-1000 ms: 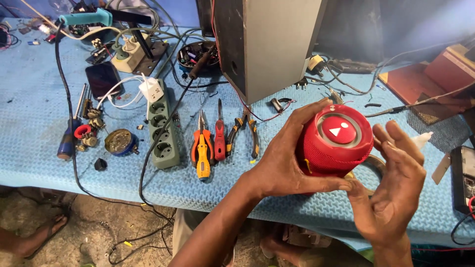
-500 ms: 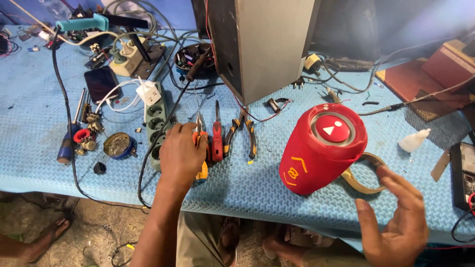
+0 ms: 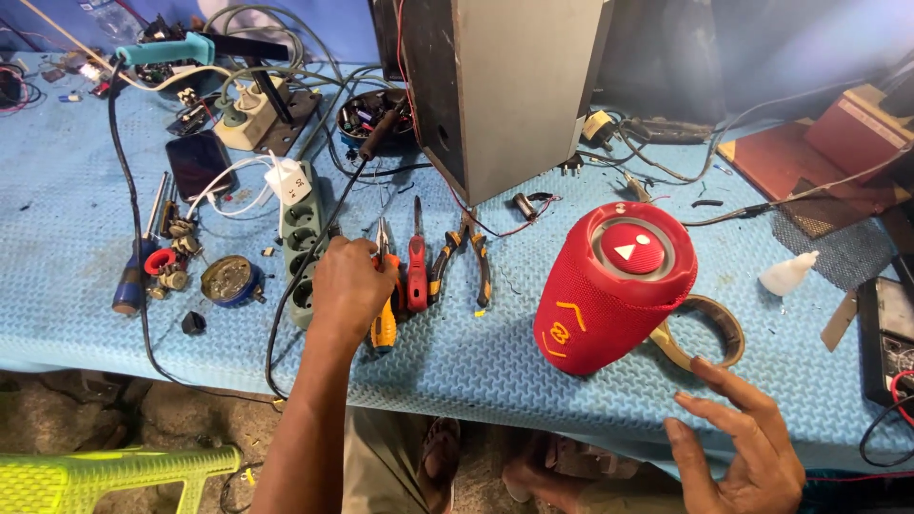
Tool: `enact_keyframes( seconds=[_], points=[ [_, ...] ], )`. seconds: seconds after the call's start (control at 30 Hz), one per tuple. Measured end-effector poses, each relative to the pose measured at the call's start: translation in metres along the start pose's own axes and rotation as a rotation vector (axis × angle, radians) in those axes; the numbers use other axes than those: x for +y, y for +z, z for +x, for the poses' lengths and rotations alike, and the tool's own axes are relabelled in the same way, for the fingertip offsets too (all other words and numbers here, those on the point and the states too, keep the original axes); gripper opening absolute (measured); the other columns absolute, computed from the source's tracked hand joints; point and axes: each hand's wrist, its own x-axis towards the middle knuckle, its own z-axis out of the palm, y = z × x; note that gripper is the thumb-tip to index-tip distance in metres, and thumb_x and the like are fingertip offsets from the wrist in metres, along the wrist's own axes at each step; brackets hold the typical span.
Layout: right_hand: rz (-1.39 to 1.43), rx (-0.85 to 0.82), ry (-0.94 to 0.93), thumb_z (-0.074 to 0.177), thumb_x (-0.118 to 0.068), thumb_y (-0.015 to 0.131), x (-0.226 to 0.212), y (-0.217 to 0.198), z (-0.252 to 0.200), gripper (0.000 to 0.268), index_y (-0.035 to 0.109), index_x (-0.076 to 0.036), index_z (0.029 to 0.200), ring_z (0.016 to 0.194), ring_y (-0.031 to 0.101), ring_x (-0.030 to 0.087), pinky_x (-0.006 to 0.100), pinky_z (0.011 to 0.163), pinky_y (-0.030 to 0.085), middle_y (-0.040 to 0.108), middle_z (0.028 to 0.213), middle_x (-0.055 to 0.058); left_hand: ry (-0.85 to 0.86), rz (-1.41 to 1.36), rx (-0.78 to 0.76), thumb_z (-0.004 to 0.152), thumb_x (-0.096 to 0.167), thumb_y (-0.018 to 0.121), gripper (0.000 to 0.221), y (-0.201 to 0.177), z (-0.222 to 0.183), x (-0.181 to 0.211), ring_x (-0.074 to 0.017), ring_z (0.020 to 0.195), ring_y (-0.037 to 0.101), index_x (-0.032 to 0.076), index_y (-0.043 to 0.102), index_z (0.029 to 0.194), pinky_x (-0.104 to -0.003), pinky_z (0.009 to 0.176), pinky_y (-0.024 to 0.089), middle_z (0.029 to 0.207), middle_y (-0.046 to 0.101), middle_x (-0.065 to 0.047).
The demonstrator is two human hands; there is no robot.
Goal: Securing the outer shell of a red portable speaker using glue, tape, and a screwdriver for pressure.
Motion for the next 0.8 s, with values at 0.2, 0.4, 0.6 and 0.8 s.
enact_keyframes(
  seconds=[0.2, 0.4, 0.6, 0.8],
  points=[
    [-0.002, -0.024, 0.041, 0.087, 0.002, 0.073, 0.005, -0.003, -0.009, 0.016, 0.071, -0.002, 0.103, 0.121, 0.069, 0.032, 0.04, 0.102, 0.058, 0.068, 0.134, 0.023, 0.037, 0.07, 0.088, 0.091, 0.034, 0.067, 0.037, 0.019, 0.006, -0.007, -0.0426, 0.088, 0.067, 0.004, 0.075, 0.112, -0.055, 0.077, 0.054, 0.115, 0.059, -0.017],
    [0.025, 0.004, -0.138, 0.085, -0.01, 0.074, 0.027, 0.002, -0.014, 0.012, 0.072, -0.008, 0.096, 0.107, 0.073, 0.025, 0.031, 0.099, 0.055, 0.072, 0.126, 0.02, 0.03, 0.079, 0.197, 0.086, 0.039, 0.071, 0.028, 0.029, 0.014, -0.007, -0.0421, 0.093, 0.069, 0.015, 0.08, 0.096, -0.055, 0.076, 0.053, 0.107, 0.07, -0.013],
    [0.089, -0.011, 0.062, 0.086, -0.007, 0.07, -0.011, -0.005, -0.008, 0.004, 0.073, -0.007, 0.089, 0.099, 0.079, 0.022, 0.03, 0.083, 0.066, 0.077, 0.114, 0.016, -0.018, 0.055, 0.311, 0.095, 0.034, 0.061, 0.025, 0.026, 0.002, -0.004, -0.0449, 0.086, 0.071, 0.012, 0.068, 0.103, -0.056, 0.073, 0.052, 0.093, 0.076, -0.016],
    [0.168, 0.054, -0.226, 0.082, -0.008, 0.074, -0.003, 0.003, -0.009, 0.007, 0.069, -0.007, 0.087, 0.081, 0.081, 0.02, 0.026, 0.08, 0.066, 0.079, 0.094, 0.015, 0.147, -0.426, 0.405, 0.107, 0.011, 0.058, 0.02, -0.03, -0.061, 0.029, -0.0175, 0.071, 0.071, -0.001, 0.056, 0.122, -0.036, 0.073, 0.053, 0.087, 0.077, -0.003]
  ],
)
